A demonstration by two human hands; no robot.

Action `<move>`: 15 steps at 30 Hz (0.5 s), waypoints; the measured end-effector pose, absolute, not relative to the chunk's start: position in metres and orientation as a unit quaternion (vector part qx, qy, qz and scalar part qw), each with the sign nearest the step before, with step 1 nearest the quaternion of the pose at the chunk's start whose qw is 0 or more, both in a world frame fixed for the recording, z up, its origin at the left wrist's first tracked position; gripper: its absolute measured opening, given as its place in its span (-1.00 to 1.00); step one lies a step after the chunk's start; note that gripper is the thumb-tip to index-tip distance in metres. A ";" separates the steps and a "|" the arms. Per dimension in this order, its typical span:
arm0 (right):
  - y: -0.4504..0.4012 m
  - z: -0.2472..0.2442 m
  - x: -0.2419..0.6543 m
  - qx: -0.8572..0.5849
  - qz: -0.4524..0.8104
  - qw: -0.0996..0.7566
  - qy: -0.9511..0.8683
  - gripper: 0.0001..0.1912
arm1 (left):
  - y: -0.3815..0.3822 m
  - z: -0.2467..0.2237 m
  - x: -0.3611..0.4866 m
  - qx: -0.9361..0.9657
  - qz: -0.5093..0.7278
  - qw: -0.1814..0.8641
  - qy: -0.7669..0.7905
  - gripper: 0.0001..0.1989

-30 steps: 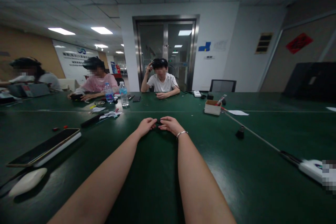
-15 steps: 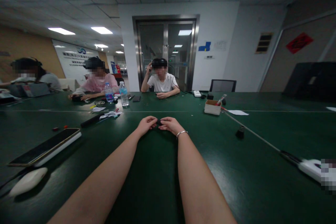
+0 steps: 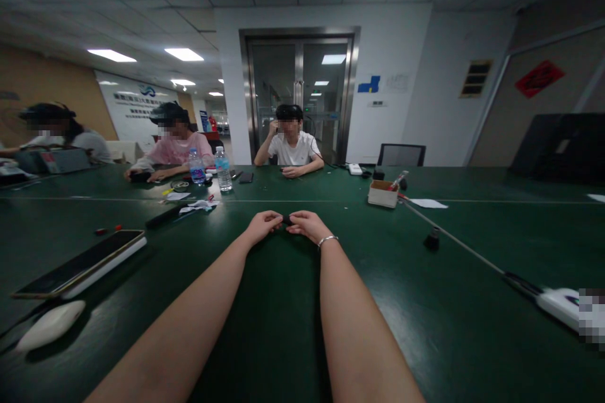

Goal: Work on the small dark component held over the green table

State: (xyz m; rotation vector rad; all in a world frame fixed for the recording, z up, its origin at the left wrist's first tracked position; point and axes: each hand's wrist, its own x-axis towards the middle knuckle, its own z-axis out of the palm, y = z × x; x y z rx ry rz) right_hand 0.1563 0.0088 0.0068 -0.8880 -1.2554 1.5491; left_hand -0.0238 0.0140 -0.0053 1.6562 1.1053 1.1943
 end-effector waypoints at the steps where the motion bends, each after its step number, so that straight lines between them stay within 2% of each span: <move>1: 0.009 0.007 0.157 -0.362 0.628 0.460 -0.514 -0.86 | 0.015 -0.006 -0.024 0.651 0.474 0.395 0.442 -0.74; 7: 0.010 0.006 0.157 -0.357 0.625 0.458 -0.522 -0.81 | 0.015 -0.008 -0.024 0.655 0.497 0.367 0.434 -0.66; 15: 0.008 0.008 0.156 -0.361 0.630 0.457 -0.515 -0.84 | 0.014 -0.006 -0.022 0.640 0.481 0.401 0.445 -0.72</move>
